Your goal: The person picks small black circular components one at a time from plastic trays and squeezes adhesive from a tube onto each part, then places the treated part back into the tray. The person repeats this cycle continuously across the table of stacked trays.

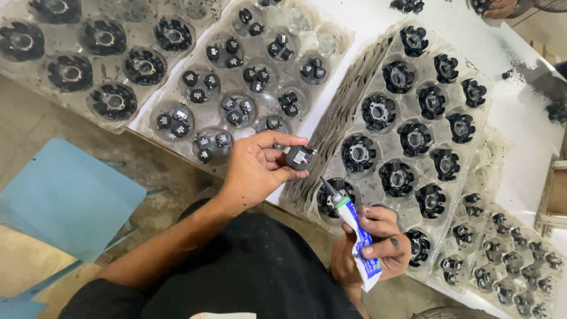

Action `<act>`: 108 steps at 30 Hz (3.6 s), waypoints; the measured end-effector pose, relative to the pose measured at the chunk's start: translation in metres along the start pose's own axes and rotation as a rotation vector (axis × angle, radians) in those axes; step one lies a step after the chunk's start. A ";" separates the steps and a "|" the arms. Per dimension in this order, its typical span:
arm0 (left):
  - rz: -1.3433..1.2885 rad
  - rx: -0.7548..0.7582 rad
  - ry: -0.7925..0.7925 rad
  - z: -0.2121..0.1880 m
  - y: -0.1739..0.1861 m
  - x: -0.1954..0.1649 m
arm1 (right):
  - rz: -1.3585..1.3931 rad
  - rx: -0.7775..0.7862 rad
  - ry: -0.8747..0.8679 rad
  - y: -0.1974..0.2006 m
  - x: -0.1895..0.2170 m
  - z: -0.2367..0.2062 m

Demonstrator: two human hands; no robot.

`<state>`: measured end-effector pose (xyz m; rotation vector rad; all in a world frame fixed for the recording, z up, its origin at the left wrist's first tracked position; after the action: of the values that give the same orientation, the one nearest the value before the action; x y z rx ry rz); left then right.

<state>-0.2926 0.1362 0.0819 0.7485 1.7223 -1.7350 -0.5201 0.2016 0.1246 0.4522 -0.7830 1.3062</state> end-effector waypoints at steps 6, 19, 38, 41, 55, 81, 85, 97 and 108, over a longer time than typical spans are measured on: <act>0.041 0.042 -0.019 -0.027 -0.018 -0.001 | -0.103 0.188 0.123 0.000 0.024 -0.002; 0.047 0.079 0.108 -0.045 -0.030 0.022 | -0.119 0.390 0.184 0.009 0.034 -0.003; -0.119 0.105 0.122 -0.052 -0.022 0.047 | -0.209 0.311 0.182 0.019 0.039 -0.016; -0.162 0.123 0.142 -0.054 -0.023 0.054 | -0.185 0.338 0.144 0.019 0.038 -0.017; -0.342 0.154 0.452 -0.070 -0.031 0.087 | -0.326 0.124 0.137 0.029 0.028 -0.021; -0.391 0.177 0.543 -0.056 -0.034 0.096 | -0.283 0.056 0.233 0.030 0.013 -0.011; -0.425 0.178 0.540 -0.051 -0.032 0.097 | -0.272 0.113 0.202 0.027 0.010 -0.002; 0.229 -0.109 -0.067 0.055 0.089 0.093 | -0.301 0.012 0.097 0.034 -0.010 0.009; 1.387 -0.469 -0.435 0.309 0.260 -0.036 | -0.416 0.031 -0.017 -0.082 -0.057 0.017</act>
<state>-0.0742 -0.1723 -0.0644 0.8965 0.7947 -0.4429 -0.4487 0.1326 0.1051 0.6156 -0.6414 0.9284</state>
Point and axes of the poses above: each hand's wrist, its own z-axis towards the middle knuckle, its own y-axis out of the back of the hand, x = y × z, the point moved 6 cm from there along z, towards the middle knuckle, and after that the axes turned 8 degrees about -z, right-handed, at the moved point
